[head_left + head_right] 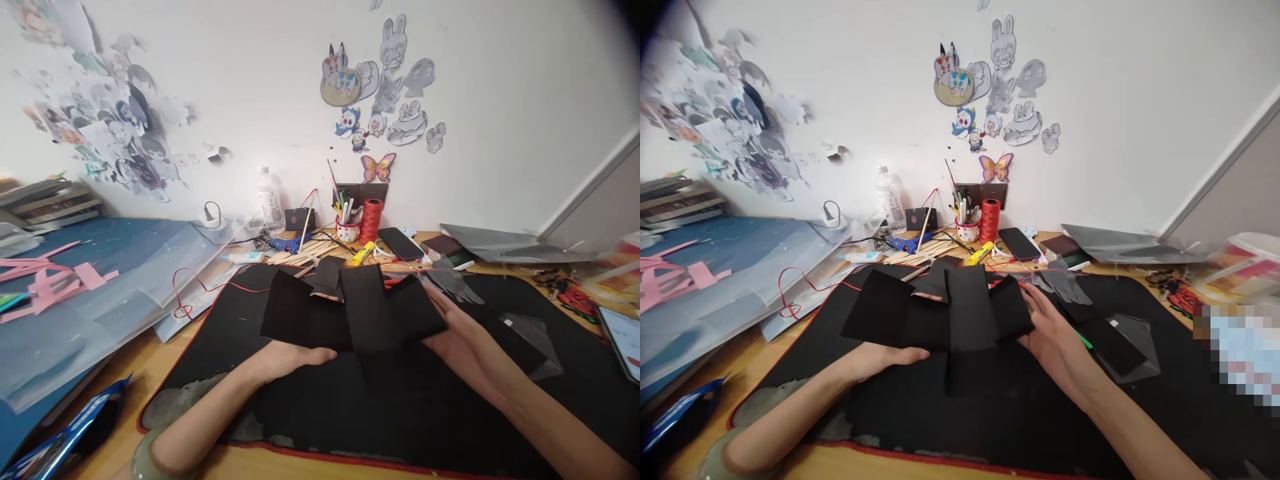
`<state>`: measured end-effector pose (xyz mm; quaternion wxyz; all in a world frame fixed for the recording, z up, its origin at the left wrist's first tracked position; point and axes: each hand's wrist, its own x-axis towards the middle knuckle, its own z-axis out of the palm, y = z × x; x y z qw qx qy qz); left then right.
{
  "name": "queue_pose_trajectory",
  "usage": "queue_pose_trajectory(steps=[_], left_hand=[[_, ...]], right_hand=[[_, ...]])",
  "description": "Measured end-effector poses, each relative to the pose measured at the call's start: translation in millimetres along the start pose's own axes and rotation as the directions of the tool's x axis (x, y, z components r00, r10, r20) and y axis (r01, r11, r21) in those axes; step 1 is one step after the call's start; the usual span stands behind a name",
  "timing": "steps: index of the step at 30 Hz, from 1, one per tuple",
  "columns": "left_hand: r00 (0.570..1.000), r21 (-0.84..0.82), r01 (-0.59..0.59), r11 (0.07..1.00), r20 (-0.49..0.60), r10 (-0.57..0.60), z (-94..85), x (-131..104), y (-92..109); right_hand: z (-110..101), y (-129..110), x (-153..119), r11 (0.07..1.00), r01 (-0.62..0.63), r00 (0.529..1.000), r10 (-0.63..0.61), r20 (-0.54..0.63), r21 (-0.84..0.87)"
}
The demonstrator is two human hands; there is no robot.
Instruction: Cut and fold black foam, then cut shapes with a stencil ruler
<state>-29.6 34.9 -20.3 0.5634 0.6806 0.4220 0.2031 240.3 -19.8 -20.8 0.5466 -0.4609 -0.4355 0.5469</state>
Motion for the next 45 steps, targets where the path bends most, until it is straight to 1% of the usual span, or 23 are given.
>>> queue_pose_trajectory(steps=[2,4,6,8,10,12,16,20,22,24,26,28,29,32,34,37,45], left_hand=[[1.000,0.015,-0.008,1.000,-0.012,0.008,2.7,1.7,0.4],[1.000,0.030,-0.019,0.999,-0.008,0.020,4.8,2.9,-0.2],[0.999,0.041,-0.034,0.999,0.014,0.033,6.8,3.3,-1.2],[0.998,0.047,-0.058,0.997,0.037,0.057,8.8,3.3,-1.3],[0.994,0.044,-0.099,0.994,0.048,0.097,10.4,3.5,0.0],[0.988,0.031,-0.149,0.988,0.054,0.147,11.2,4.6,1.4],[0.967,0.008,-0.241,0.971,0.084,0.239,11.2,10.7,-1.6],[0.958,0.019,-0.271,0.962,0.102,0.268,12.8,19.4,-8.8],[0.956,0.022,-0.279,0.960,0.107,0.275,14.4,22.6,-10.2],[0.953,0.026,-0.288,0.957,0.105,0.284,15.9,24.5,-10.3],[0.951,0.030,-0.296,0.955,0.102,0.292,16.8,25.2,-10.1],[0.950,0.033,-0.297,0.954,0.107,0.292,17.1,25.0,-10.3],[0.951,0.035,-0.295,0.955,0.112,0.289,16.9,24.7,-10.5],[0.952,0.043,-0.285,0.957,0.129,0.278,15.5,23.2,-10.7],[0.952,0.048,-0.282,0.958,0.140,0.273,13.9,22.0,-9.9],[0.953,0.060,-0.275,0.960,0.151,0.263,11.3,20.9,-7.9],[0.960,0.097,-0.236,0.967,0.176,0.217,8.9,21.9,-5.5]], right_hand=[[6.7,-4.5,-2.0,0.995,-0.018,1.000,0.018,-0.005,0.097],[13.0,-5.5,-5.7,0.984,-0.077,0.997,0.077,0.006,0.161],[19.4,-4.2,-9.8,0.974,-0.175,0.984,0.175,0.012,0.146],[25.7,-2.8,-13.2,0.957,-0.268,0.963,0.271,-0.008,0.110],[30.5,-2.3,-15.9,0.942,-0.321,0.946,0.324,-0.022,0.100],[32.4,-2.0,-18.2,0.944,-0.309,0.951,0.310,0.005,0.120],[29.8,1.1,-22.7,0.952,-0.262,0.963,0.247,0.111,0.157],[28.9,4.2,-24.5,0.945,-0.292,0.939,0.254,0.231,0.149],[29.2,4.1,-23.0,0.946,-0.310,0.925,0.277,0.259,0.095],[28.4,3.9,-20.2,0.962,-0.266,0.939,0.274,0.209,-0.068],[26.0,4.6,-17.0,0.937,-0.159,0.970,0.207,0.126,-0.311],[23.3,6.7,-14.6,0.855,-0.068,0.989,0.124,0.075,-0.514],[22.2,8.2,-14.0,0.811,-0.045,0.994,0.097,0.057,-0.584],[21.1,12.4,-13.8,0.695,-0.046,0.998,0.055,-0.011,-0.718],[21.8,14.2,-14.1,0.667,-0.073,0.997,0.050,-0.053,-0.741],[23.1,15.2,-12.5,0.706,-0.108,0.994,0.065,-0.088,-0.700],[22.4,18.1,1.8,0.744,-0.110,0.993,0.060,-0.097,-0.659]])
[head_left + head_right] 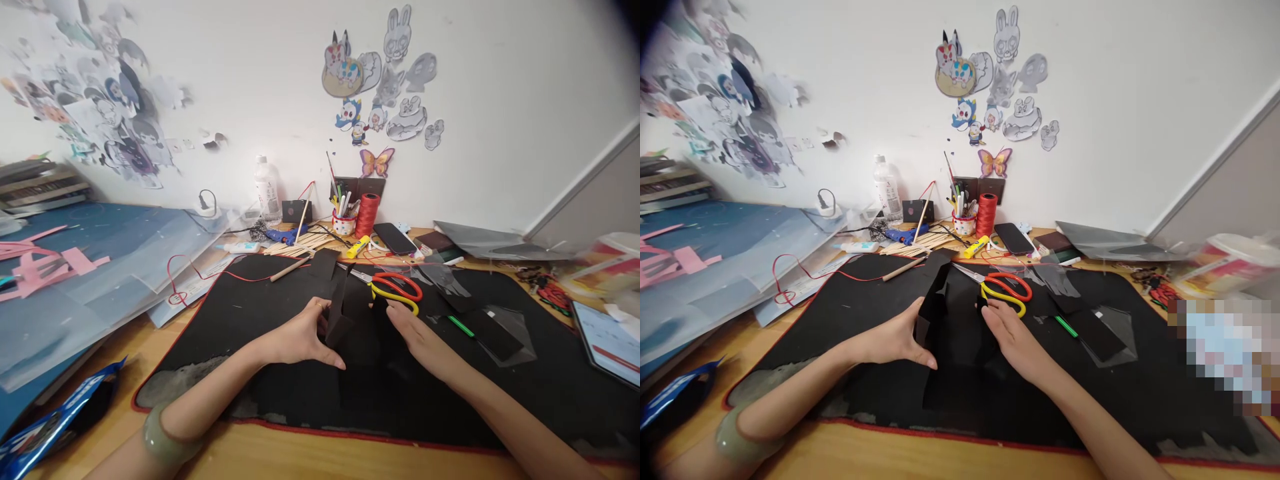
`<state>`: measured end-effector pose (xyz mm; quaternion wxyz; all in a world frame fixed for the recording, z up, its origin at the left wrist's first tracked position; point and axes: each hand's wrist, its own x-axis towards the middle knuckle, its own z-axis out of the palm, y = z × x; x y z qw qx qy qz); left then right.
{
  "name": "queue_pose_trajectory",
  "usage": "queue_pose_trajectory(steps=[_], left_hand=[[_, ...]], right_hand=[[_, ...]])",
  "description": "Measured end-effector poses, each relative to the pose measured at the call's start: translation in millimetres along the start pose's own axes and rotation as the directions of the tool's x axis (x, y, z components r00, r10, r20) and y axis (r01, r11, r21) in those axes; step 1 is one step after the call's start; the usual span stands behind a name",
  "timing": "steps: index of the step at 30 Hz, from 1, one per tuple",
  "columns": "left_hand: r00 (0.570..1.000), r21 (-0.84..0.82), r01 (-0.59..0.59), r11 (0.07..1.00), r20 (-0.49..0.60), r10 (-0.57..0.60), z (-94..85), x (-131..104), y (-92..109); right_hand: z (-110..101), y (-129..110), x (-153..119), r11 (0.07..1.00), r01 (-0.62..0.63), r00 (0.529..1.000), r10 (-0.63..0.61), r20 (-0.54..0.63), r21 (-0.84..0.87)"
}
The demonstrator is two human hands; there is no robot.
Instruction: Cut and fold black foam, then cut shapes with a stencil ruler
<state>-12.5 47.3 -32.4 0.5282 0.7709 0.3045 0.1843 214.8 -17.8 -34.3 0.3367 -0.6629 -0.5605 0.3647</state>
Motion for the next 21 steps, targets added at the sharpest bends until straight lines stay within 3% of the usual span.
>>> queue_pose_trajectory(steps=[10,21], left_hand=[[0.999,-0.031,0.000,1.000,0.038,0.001,-1.0,2.9,0.2],[0.997,-0.145,0.007,0.989,0.074,0.004,2.7,2.0,0.5]], right_hand=[[-8.8,0.1,8.4,0.978,0.191,0.970,-0.200,0.137,0.081],[-10.3,8.1,9.3,0.968,0.236,0.968,-0.242,0.071,0.088]])
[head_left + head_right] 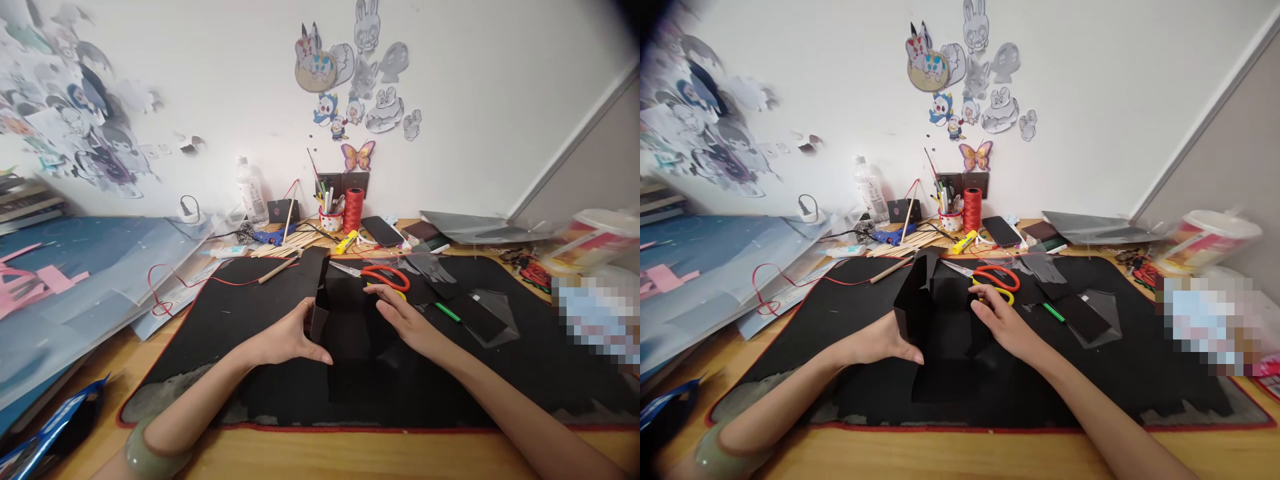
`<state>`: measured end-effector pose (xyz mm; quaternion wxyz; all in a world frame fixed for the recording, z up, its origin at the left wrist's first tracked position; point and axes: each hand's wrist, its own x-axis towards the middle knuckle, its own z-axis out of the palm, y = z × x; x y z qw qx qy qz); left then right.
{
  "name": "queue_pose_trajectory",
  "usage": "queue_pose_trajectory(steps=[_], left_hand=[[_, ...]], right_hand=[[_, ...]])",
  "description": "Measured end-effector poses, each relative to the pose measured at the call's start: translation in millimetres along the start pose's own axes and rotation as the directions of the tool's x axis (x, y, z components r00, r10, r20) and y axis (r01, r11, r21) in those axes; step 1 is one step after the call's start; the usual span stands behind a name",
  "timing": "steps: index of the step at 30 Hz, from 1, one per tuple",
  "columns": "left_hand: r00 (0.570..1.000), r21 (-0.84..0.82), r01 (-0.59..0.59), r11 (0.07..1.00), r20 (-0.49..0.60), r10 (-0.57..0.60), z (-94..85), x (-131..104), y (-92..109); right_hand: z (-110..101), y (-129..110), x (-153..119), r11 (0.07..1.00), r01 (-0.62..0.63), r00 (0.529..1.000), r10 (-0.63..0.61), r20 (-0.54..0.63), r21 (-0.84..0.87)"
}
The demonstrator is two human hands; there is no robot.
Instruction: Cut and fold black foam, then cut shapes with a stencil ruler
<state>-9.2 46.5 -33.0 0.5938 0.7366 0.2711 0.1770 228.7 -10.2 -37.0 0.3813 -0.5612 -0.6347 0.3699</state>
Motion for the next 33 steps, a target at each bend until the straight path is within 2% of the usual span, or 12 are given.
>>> queue_pose_trajectory(steps=[10,23,33], left_hand=[[1.000,-0.045,0.023,0.999,-0.009,-0.024,1.7,-0.7,5.8],[0.999,0.014,0.023,1.000,0.027,-0.023,-3.3,-1.8,4.2],[0.998,-0.017,0.009,1.000,0.067,-0.008,-8.6,-3.9,4.3]], right_hand=[[1.3,6.1,0.9,1.000,-0.027,1.000,0.027,-0.004,-0.001],[3.0,11.2,4.3,0.995,0.010,1.000,-0.012,0.014,0.104],[0.9,6.9,4.1,0.998,-0.004,1.000,0.004,-0.005,0.057]])
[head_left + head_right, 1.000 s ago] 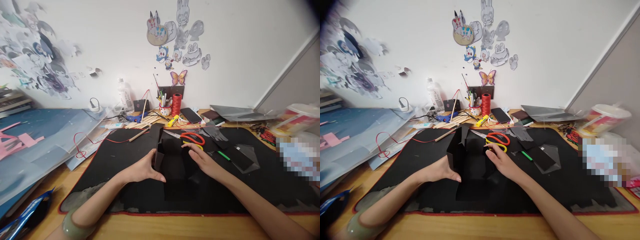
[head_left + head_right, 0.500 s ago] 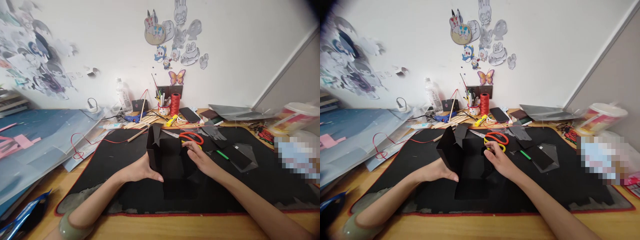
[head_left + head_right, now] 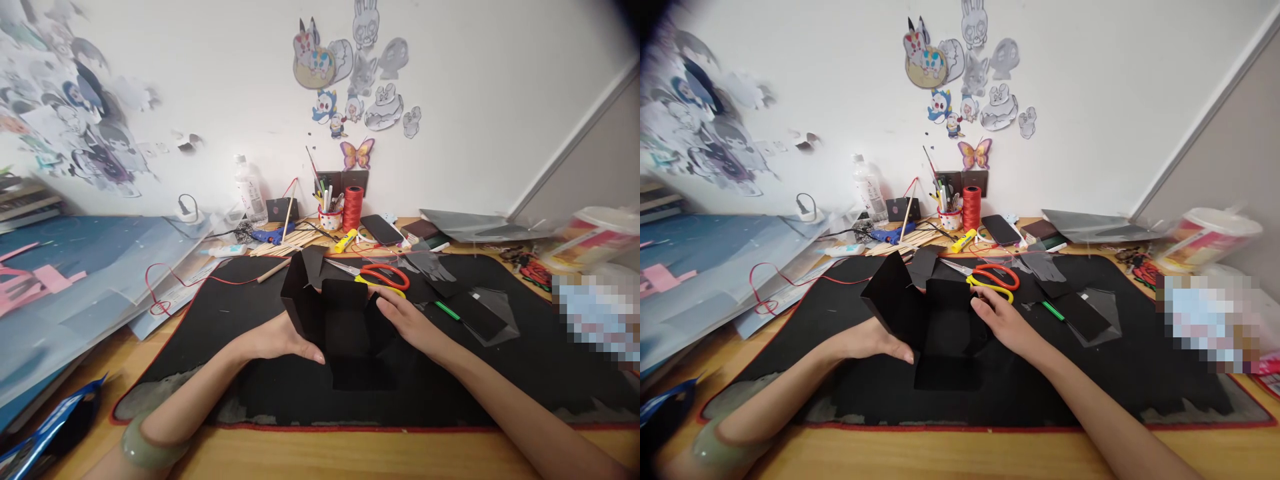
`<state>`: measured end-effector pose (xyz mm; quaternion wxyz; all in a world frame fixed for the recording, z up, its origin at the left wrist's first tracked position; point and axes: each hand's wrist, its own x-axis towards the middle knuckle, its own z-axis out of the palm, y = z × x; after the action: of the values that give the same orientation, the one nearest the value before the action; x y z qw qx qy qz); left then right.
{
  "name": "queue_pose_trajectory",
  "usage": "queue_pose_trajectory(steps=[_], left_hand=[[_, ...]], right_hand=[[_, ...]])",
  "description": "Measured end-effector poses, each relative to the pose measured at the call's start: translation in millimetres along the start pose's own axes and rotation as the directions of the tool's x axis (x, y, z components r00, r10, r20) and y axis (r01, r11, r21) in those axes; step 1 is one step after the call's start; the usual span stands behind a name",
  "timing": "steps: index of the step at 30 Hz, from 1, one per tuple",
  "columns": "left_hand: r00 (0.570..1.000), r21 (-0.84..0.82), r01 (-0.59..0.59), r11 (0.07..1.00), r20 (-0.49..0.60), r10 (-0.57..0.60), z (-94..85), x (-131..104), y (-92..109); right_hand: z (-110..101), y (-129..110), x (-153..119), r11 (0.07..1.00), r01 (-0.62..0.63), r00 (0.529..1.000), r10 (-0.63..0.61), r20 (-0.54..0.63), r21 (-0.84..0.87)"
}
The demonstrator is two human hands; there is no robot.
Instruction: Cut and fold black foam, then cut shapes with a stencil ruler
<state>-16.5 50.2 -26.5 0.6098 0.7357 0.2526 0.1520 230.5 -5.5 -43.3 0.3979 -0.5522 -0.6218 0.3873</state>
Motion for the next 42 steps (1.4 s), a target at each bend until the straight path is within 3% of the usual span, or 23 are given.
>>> queue_pose_trajectory(steps=[8,14,21,34,38,42], left_hand=[[0.999,0.006,0.013,1.000,0.038,-0.013,-1.2,-3.6,0.9],[1.000,0.032,0.021,0.999,-0.006,-0.021,-3.3,-3.1,0.8],[0.999,0.010,0.014,1.000,-0.049,-0.013,-5.7,-3.6,-3.5],[0.992,0.032,-0.075,0.997,-0.104,0.078,11.5,2.2,-6.7],[0.987,0.083,-0.066,0.994,-0.140,0.077,15.6,1.6,-3.9],[0.948,0.307,-0.051,0.950,-0.284,0.143,22.1,1.3,0.8]], right_hand=[[1.9,3.1,-0.5,0.995,-0.026,0.997,0.019,-0.074,-0.101],[3.5,-3.2,-0.8,0.986,0.007,0.994,-0.026,-0.109,-0.168],[5.4,-5.7,-1.4,0.976,0.032,0.993,-0.054,-0.101,-0.213],[7.7,-9.9,0.2,0.973,0.123,0.990,-0.134,-0.048,-0.195],[8.4,-13.0,-0.9,0.978,0.140,0.987,-0.151,-0.059,-0.155],[11.5,-11.9,-5.0,0.987,0.103,0.983,-0.120,-0.138,-0.127]])
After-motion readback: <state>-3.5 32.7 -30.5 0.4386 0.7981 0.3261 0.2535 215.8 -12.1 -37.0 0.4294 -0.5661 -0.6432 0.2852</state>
